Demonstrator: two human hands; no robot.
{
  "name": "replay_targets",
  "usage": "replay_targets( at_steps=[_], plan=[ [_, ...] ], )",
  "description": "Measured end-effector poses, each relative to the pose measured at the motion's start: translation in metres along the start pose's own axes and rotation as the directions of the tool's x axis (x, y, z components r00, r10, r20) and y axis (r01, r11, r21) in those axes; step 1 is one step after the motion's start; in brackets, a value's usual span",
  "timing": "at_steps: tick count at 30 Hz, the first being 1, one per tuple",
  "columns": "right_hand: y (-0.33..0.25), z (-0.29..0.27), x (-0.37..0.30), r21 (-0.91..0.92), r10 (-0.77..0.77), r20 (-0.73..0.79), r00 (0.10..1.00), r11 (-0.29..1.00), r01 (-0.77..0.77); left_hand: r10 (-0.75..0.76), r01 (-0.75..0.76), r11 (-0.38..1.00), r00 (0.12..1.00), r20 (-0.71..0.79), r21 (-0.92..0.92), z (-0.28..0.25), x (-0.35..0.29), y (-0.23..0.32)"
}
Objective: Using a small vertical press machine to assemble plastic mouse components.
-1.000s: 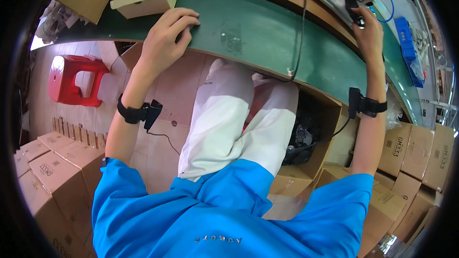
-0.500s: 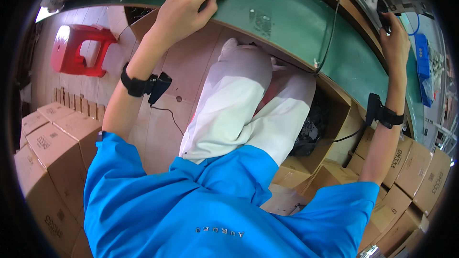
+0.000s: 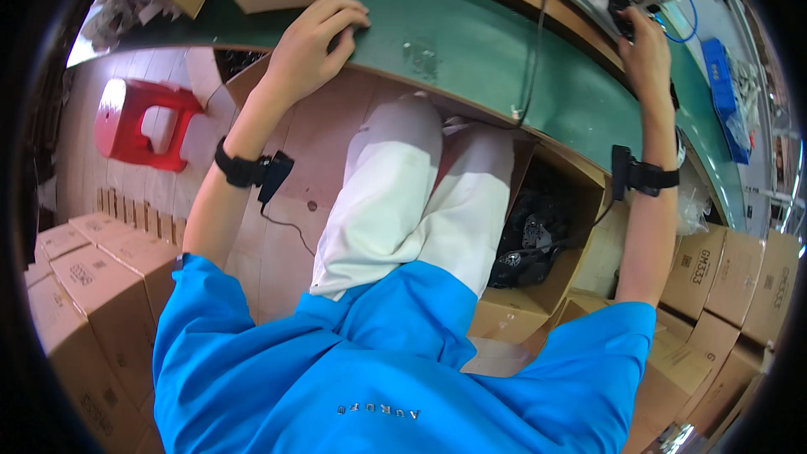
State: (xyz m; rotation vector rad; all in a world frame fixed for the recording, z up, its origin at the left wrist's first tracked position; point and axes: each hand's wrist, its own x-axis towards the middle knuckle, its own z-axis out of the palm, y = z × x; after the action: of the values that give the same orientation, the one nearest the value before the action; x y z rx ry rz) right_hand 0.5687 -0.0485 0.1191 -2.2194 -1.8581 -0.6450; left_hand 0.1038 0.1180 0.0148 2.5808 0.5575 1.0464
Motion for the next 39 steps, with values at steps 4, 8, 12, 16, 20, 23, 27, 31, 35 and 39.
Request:
replay_targets(
  at_steps=[4, 8, 12, 16, 20, 23, 27, 31, 35, 39],
  plan=[
    [-0.008, 0.0, -0.006, -0.037, 0.023, -0.065, 0.998, 0.999, -0.026, 0.036, -0.036, 0.999, 0.999, 0.008, -0.007, -0.002, 0.004, 0.005],
    [-0.02, -0.003, -0.009, 0.035, 0.047, -0.104, 0.994, 0.998, -0.043, -0.018, 0.018, 1.0, 0.999, 0.03, -0.007, -0.004, 0.005, 0.011],
    [-0.015, -0.001, -0.01, 0.003, 0.02, -0.118, 0.993, 1.0, -0.019, -0.033, 0.034, 0.999, 0.999, 0.031, -0.012, -0.004, 0.009, 0.016],
    [-0.022, 0.0, -0.008, 0.021, 0.017, -0.159, 0.987, 1.0, -0.014, -0.031, 0.03, 0.999, 0.999, 0.045, 0.02, -0.005, 0.01, 0.014],
    [-0.032, -0.01, -0.01, 0.083, 0.145, -0.135, 0.98, 0.987, -0.135, -0.019, 0.017, 0.999, 0.998, 0.058, 0.047, -0.007, 0.011, 0.015],
    [-0.025, -0.005, -0.009, 0.104, 0.113, -0.15, 0.982, 0.99, -0.098, -0.022, 0.02, 0.999, 0.999, 0.049, 0.035, -0.003, 0.013, 0.015],
    [-0.031, -0.004, -0.011, 0.148, 0.11, -0.178, 0.978, 0.985, -0.084, -0.024, 0.023, 1.0, 0.998, 0.051, 0.019, -0.005, 0.013, 0.015],
    [-0.02, 0.001, -0.007, 0.038, 0.035, -0.198, 0.98, 0.999, -0.028, -0.019, 0.019, 1.0, 0.999, 0.041, 0.016, -0.004, 0.013, 0.014],
    [-0.021, 0.003, -0.006, 0.001, 0.043, -0.133, 0.99, 0.999, -0.043, -0.026, 0.026, 1.0, 0.999, 0.039, 0.012, -0.007, 0.012, 0.016],
    [-0.026, -0.001, -0.009, -0.001, 0.073, -0.11, 0.991, 0.997, -0.074, -0.039, 0.039, 0.999, 0.999, 0.025, -0.004, -0.006, 0.012, 0.021]
  ],
)
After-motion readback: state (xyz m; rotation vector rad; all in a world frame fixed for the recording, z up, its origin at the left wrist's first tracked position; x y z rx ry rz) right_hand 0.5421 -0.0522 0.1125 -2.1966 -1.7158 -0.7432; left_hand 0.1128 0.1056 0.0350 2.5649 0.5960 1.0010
